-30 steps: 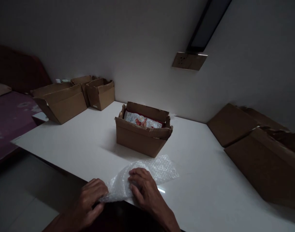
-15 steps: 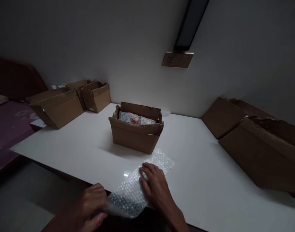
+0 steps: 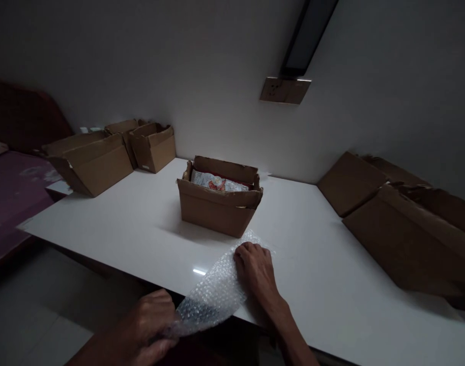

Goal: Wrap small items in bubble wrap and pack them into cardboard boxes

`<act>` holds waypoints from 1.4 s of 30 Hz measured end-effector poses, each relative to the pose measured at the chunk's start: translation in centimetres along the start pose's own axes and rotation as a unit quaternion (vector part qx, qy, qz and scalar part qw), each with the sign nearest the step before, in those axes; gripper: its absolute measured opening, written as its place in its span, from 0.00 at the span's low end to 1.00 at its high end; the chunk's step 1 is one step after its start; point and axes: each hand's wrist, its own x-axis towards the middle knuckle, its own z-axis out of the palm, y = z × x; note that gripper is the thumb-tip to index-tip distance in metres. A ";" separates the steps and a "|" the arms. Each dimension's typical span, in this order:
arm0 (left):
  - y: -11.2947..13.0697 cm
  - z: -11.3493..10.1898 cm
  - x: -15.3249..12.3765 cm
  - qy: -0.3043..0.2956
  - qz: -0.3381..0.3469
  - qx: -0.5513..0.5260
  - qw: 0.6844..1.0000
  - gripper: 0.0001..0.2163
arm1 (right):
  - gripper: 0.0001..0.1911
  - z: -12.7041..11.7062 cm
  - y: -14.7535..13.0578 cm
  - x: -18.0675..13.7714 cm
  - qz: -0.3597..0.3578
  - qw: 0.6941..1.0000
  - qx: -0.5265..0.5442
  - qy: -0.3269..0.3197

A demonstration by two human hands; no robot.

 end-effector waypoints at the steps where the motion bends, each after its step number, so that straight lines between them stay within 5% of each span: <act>1: 0.1 -0.1 0.0 -0.004 0.001 0.000 1.000 0.09 | 0.09 0.1 0.1 0.0 0.004 1.000 -0.011 0.003; 11: -0.8 0.9 0.3 -0.084 0.062 -0.002 0.995 0.07 | 0.12 -0.5 0.0 0.1 -0.020 0.998 -0.034 -0.043; 14: -0.8 0.7 0.3 -0.064 0.089 -0.020 0.994 0.02 | 0.10 -2.1 -1.8 -0.6 -0.079 0.995 0.022 0.059; 19: 0.7 -1.7 0.7 -0.033 0.051 -0.022 0.998 0.05 | 0.05 -4.1 -4.8 0.6 -0.149 0.947 0.076 0.276; 21: 0.6 -1.8 0.9 -0.012 0.036 0.001 0.999 0.06 | 0.05 -3.3 -5.0 2.2 -0.164 0.953 0.058 0.248; 25: -2.2 0.4 1.1 0.043 0.075 0.067 0.994 0.06 | 0.15 -0.6 -3.8 4.9 -0.148 0.987 0.046 0.038; 28: -4.3 2.5 1.4 0.038 0.113 0.076 0.990 0.11 | 0.16 0.1 -3.2 5.8 -0.134 0.986 0.098 -0.033; 35: -4.6 3.8 3.4 -0.084 0.106 0.056 0.989 0.09 | 0.18 0.3 -1.8 8.7 -0.140 0.977 0.149 -0.064; 42: -3.1 1.6 5.2 -0.081 -0.048 0.057 0.994 0.08 | 0.13 3.2 2.3 12.9 -0.094 0.980 0.172 -0.027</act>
